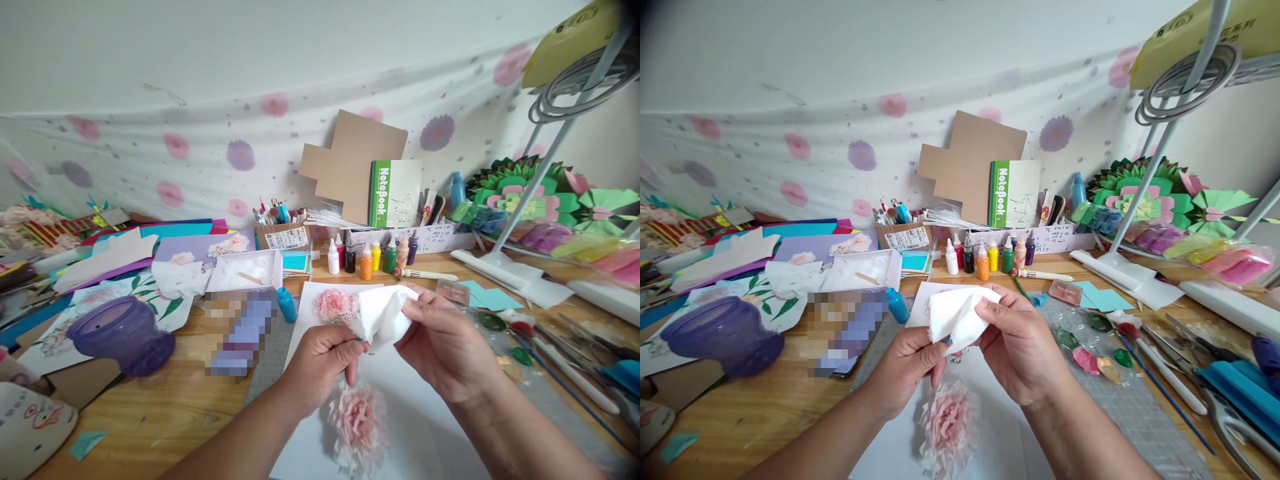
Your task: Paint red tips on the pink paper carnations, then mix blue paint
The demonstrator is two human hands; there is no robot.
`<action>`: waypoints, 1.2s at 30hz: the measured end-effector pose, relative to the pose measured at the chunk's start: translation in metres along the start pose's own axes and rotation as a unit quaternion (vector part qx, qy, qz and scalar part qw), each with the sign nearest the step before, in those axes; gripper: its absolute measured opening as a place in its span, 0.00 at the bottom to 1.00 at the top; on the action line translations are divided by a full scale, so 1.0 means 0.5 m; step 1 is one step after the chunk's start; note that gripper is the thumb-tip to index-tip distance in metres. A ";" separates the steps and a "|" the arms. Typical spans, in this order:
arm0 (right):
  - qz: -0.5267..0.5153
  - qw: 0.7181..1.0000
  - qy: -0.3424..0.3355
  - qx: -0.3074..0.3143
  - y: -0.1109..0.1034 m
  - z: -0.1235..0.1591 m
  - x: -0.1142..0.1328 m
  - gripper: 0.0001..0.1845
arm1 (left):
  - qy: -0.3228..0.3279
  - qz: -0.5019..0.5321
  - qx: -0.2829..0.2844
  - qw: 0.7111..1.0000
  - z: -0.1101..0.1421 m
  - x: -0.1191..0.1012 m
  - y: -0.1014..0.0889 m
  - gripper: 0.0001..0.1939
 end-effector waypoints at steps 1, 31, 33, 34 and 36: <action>-0.006 1.000 0.004 0.004 0.000 0.001 0.002 0.08 | 0.000 -0.001 0.003 1.000 0.001 -0.001 -0.001 0.25; 0.200 0.949 -0.225 -0.096 -0.042 -0.038 -0.009 0.11 | -0.124 0.126 -0.075 0.981 0.020 -0.016 0.035 0.28; 0.220 0.942 -0.243 -0.076 -0.038 -0.032 -0.014 0.07 | -0.135 0.126 -0.067 0.980 0.021 -0.016 0.038 0.29; 0.232 0.935 -0.258 -0.070 -0.038 -0.031 -0.014 0.04 | -0.137 0.126 -0.063 0.981 0.021 -0.017 0.038 0.30; 0.256 0.919 -0.292 -0.061 -0.039 -0.028 -0.009 0.03 | -0.135 0.123 -0.057 0.981 0.022 -0.016 0.039 0.30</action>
Point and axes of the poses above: each hand's wrist, its own z-axis away from the middle knuckle, its own y-axis out of the palm, x = y × z, the point moved 1 cm from there along -z, towards the middle knuckle, and after that the axes turned 4 degrees about -z, right-handed, at the moved point
